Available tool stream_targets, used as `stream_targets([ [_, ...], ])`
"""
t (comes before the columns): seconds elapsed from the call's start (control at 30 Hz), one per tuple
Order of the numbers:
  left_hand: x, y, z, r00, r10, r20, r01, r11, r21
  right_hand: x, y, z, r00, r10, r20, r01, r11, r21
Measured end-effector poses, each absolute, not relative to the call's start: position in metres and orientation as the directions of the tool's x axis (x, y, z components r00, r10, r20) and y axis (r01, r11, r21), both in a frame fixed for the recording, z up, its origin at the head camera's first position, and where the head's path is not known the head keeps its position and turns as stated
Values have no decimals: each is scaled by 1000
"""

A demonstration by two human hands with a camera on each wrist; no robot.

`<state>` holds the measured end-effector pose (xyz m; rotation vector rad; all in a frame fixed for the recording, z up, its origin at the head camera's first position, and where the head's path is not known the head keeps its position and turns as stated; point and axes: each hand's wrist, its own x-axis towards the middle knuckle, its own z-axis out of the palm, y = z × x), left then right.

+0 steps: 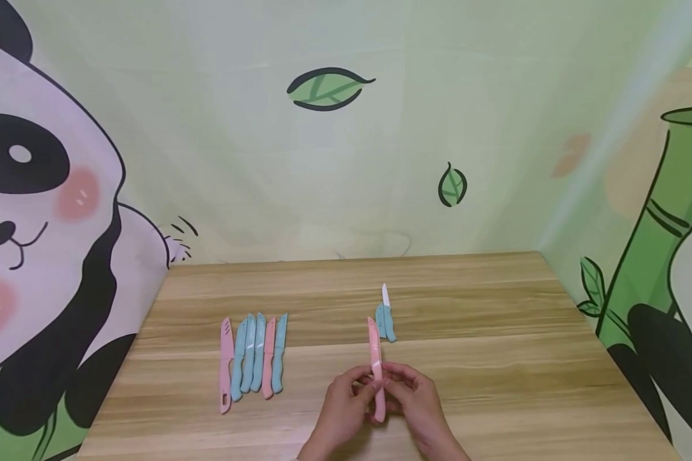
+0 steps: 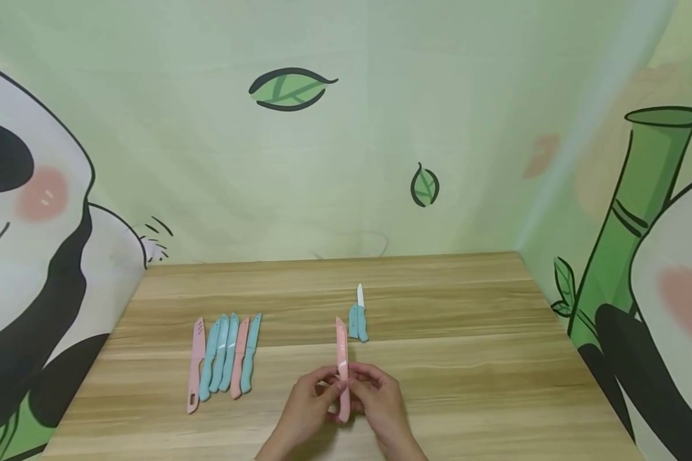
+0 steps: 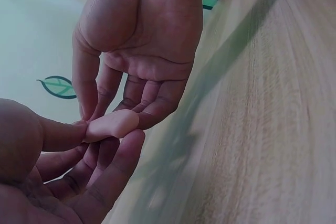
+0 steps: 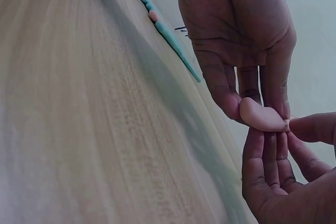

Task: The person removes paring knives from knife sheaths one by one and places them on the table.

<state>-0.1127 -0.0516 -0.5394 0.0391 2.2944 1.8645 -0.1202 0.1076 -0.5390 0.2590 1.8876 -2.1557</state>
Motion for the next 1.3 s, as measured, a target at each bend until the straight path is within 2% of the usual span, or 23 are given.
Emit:
stream_targets([
  [0.3,-112,-51,-541,-982,146,-119,-86,219,972,-121,109,-540,-948,-79,-309,316,-104,-943],
  [0.63,-109,-51,-539,-976,157,-154,-125,178,976,-134,108,-537,-949,-6,-315,315,-75,-946],
  [0.97,-106,-52,-537,-973,164,-160,-132,171,977,-149,102,-526,-966,20,-256,256,1,-967],
  [1.07,-105,-52,-537,-974,173,-147,-118,169,979,-151,100,-524,-968,11,-252,252,-8,-968],
  [1.3,-104,-50,-539,-959,213,-189,-170,107,980,-153,99,-524,-966,29,-258,258,-16,-966],
])
